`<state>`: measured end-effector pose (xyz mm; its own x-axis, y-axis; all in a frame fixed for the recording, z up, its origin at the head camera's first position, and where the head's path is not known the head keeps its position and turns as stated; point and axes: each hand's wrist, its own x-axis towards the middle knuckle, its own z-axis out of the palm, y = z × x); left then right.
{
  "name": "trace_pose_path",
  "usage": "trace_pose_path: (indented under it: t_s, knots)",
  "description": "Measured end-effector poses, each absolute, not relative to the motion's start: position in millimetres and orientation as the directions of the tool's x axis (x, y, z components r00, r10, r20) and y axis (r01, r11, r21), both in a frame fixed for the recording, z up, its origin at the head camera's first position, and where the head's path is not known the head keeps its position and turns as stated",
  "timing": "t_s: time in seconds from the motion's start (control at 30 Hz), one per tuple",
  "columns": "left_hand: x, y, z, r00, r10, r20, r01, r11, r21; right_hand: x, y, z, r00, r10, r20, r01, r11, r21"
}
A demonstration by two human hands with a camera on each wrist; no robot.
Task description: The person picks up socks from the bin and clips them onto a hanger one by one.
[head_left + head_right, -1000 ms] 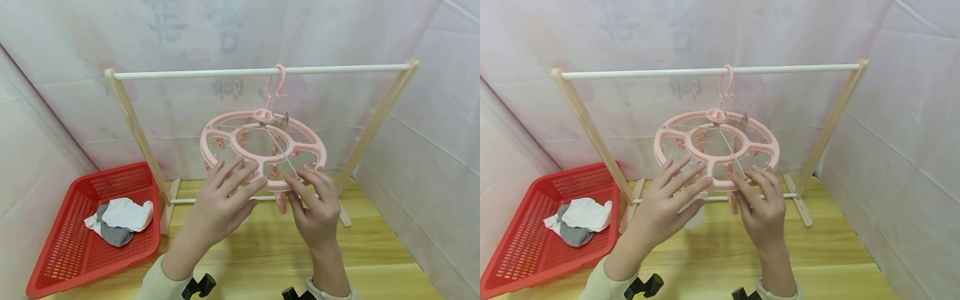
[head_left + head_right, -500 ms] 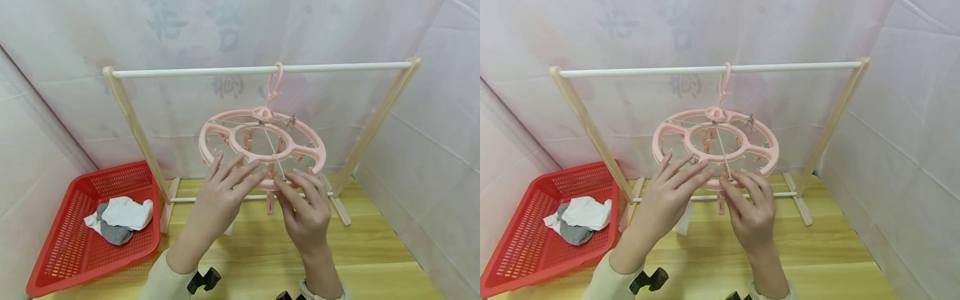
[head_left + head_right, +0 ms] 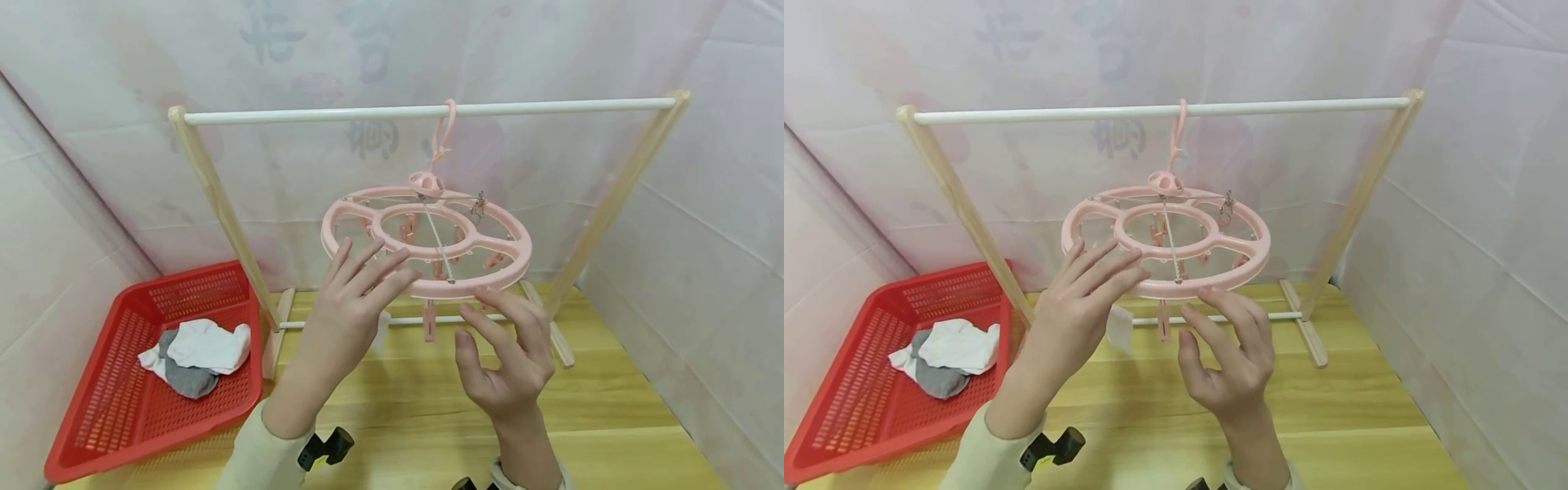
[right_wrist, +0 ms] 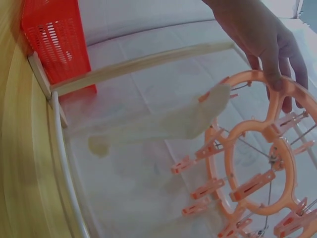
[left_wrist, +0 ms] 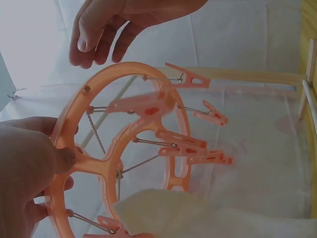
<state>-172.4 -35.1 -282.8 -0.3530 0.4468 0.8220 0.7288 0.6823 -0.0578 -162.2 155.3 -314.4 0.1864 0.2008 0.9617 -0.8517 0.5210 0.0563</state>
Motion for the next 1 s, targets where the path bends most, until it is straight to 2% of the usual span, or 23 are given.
trace_pose_path:
  t_s: [0.13,0.2,0.27,0.33,0.4,0.53,0.67,0.83,1.0]
  knots:
    - [-173,-38,-281,-0.365,0.442,0.820,0.724,0.688,-0.049,-162,156,-317,0.170,0.243,0.955,-0.883,0.467,0.038]
    - [-172,-40,-280,-0.371,0.438,0.819,0.722,0.690,-0.042,-163,156,-320,0.140,0.250,0.958,-0.902,0.432,0.019]
    - [-172,-41,-280,-0.377,0.434,0.818,0.721,0.693,-0.035,-163,158,-323,0.075,0.224,0.972,-0.912,0.409,-0.024]
    - [-172,-42,-280,-0.380,0.431,0.819,0.719,0.694,-0.031,-164,161,-328,-0.045,0.156,0.987,-0.918,0.383,-0.103]
    - [-172,-42,-280,-0.383,0.431,0.817,0.720,0.694,-0.028,-165,164,-333,-0.195,0.076,0.978,-0.906,0.367,-0.209]
    - [-172,-43,-281,-0.384,0.435,0.814,0.723,0.690,-0.028,-165,171,-341,-0.483,-0.037,0.875,-0.841,0.296,-0.452]
    - [-174,-43,-282,-0.385,0.436,0.813,0.729,0.684,-0.022,-164,174,-343,-0.660,-0.117,0.742,-0.749,0.176,-0.638]
    - [-175,-43,-283,-0.389,0.438,0.811,0.736,0.677,-0.013,-165,174,-344,-0.768,-0.193,0.611,-0.631,0.059,-0.774]
    - [-176,-43,-284,-0.390,0.439,0.810,0.738,0.675,-0.011,-168,173,-347,-0.785,-0.240,0.571,-0.571,-0.080,-0.817]
